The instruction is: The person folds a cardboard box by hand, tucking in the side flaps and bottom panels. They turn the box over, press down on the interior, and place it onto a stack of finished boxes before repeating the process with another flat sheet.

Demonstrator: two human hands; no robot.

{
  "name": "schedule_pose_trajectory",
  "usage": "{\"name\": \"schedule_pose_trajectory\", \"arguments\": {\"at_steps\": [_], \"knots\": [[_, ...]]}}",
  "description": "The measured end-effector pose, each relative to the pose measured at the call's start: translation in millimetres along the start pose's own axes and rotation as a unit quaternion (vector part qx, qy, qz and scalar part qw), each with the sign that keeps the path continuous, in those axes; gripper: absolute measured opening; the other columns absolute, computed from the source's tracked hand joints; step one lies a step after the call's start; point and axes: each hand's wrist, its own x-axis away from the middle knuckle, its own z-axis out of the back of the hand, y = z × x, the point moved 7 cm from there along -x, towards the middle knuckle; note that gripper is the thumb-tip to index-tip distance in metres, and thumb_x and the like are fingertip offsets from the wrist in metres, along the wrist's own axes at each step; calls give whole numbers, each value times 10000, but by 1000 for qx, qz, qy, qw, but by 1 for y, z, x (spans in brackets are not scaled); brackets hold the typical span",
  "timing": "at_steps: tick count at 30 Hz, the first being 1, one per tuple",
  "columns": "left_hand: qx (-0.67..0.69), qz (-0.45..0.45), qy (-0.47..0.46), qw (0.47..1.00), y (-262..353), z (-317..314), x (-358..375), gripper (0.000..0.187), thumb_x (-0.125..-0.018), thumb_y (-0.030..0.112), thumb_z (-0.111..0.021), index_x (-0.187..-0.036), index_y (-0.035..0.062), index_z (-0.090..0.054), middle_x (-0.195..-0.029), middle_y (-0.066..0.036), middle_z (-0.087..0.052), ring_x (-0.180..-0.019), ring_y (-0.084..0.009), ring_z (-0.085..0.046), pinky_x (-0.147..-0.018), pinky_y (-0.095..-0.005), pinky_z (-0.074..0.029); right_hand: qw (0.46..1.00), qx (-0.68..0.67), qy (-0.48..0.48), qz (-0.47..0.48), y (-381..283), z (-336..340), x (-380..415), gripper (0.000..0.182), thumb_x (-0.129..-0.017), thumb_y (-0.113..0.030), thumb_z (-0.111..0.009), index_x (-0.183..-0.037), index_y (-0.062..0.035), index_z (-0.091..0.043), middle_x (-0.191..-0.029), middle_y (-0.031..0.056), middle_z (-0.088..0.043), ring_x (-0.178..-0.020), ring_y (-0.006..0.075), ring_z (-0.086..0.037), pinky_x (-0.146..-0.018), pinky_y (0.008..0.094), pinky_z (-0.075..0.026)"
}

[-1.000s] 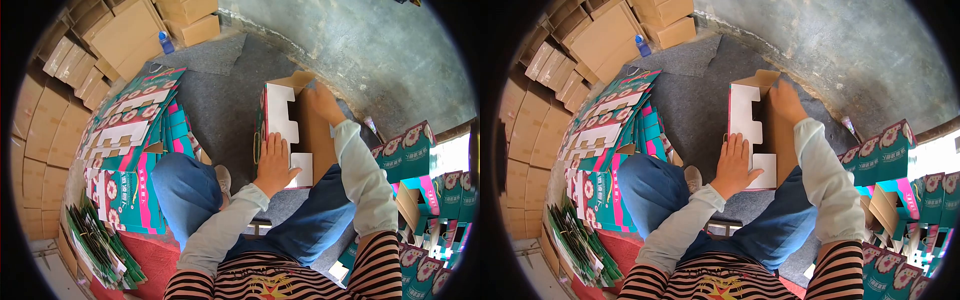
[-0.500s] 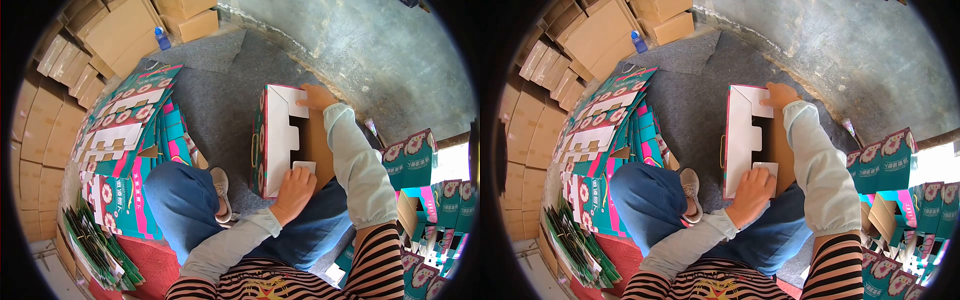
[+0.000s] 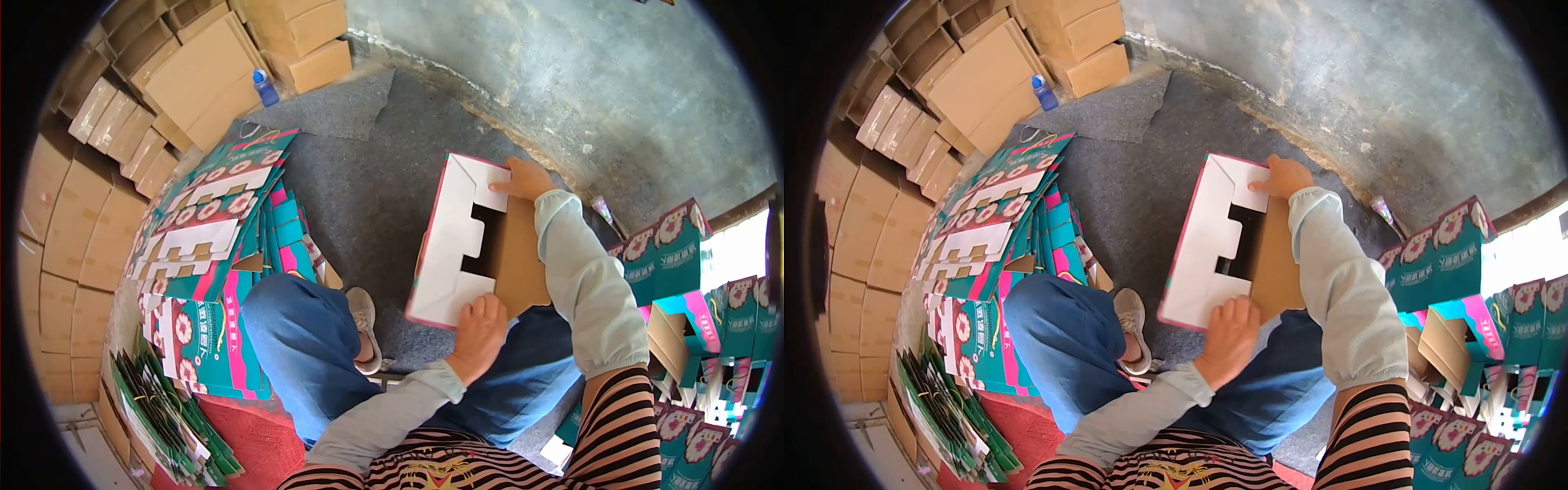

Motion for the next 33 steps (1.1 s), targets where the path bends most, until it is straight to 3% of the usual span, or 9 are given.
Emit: {"name": "schedule_pose_trajectory", "arguments": {"at_steps": [2,5,8,11,16,20,25,29,33], "knots": [[0,-8,-14,1000,-15,19,7,246,-780,130,-505,-981,-2,-557,-923,-113,-516,-850,-254,-501,-708,-378,-399,999,-17,20,-28,26,-1,12,653,-699,-481,-710,-1140,-16,-583,-1112,210,-624,-1089,345,-574,-924,444,-431],[10,9,-53,999,-52,40,15,340,-774,111,-510,-1081,-32,-546,-961,-123,-537,-924,-277,-529,-773,-390,-428,1000,11,-2,-15,59,-11,27,545,-725,-452,-685,-1007,11,-632,-976,200,-663,-890,319,-658,-747,429,-516],[-4,-1,-2,1000,-86,59,21,304,-758,89,-535,-1048,9,-581,-1014,-109,-559,-970,-280,-531,-824,-389,-420,981,-112,-136,-77,68,-28,59,423,-786,-377,-623,-891,32,-638,-809,168,-671,-622,264,-665,-511,377,-517],[21,11,37,999,-112,64,29,280,-794,83,-565,-1070,44,-594,-1029,-90,-585,-1004,-274,-530,-850,-400,-400,958,-228,-152,-79,76,-52,71,309,-860,-264,-552,-875,37,-618,-751,169,-634,-456,206,-605,-396,342,-476],[126,150,33,980,-123,60,18,262,-891,155,-554,-1113,17,-570,-919,-132,-603,-916,-310,-576,-814,-419,-432,949,-311,-44,3,72,-30,92,237,-875,-165,-495,-1029,3,-560,-789,113,-631,-638,207,-652,-553,345,-525],[194,262,96,940,-128,51,14,353,-897,139,-554,-1220,3,-509,-949,-180,-604,-859,-337,-597,-756,-423,-455,974,-137,111,144,21,13,123,339,-812,-177,-597,-1138,-86,-575,-1073,134,-611,-978,294,-611,-841,376,-501],[-23,105,74,991,-114,45,5,482,-830,159,-641,-1247,-29,-488,-1346,-215,-411,-1214,-396,-405,-998,-486,-327,931,-39,123,342,-38,5,144,666,-687,-255,-746,-1296,-137,-501,-1327,128,-469,-1202,333,-460,-983,413,-413],[-21,18,4,1000,-102,36,2,641,-786,365,-684,-1250,-30,-485,-1373,-214,-408,-1301,-388,-336,-1052,-507,-274,927,1,88,365,-38,-25,136,798,-627,-338,-792,-1330,-138,-475,-1408,145,-404,-1260,353,-410,-1019,433,-372],[2,8,-27,1000,-105,25,3,669,-785,376,-682,-1258,-46,-467,-1360,-219,-423,-1284,-373,-368,-1062,-501,-270,932,23,61,356,-43,-31,132,788,-633,-351,-788,-1319,-106,-487,-1411,145,-408,-1275,336,-402,-1035,422,-353]]}}
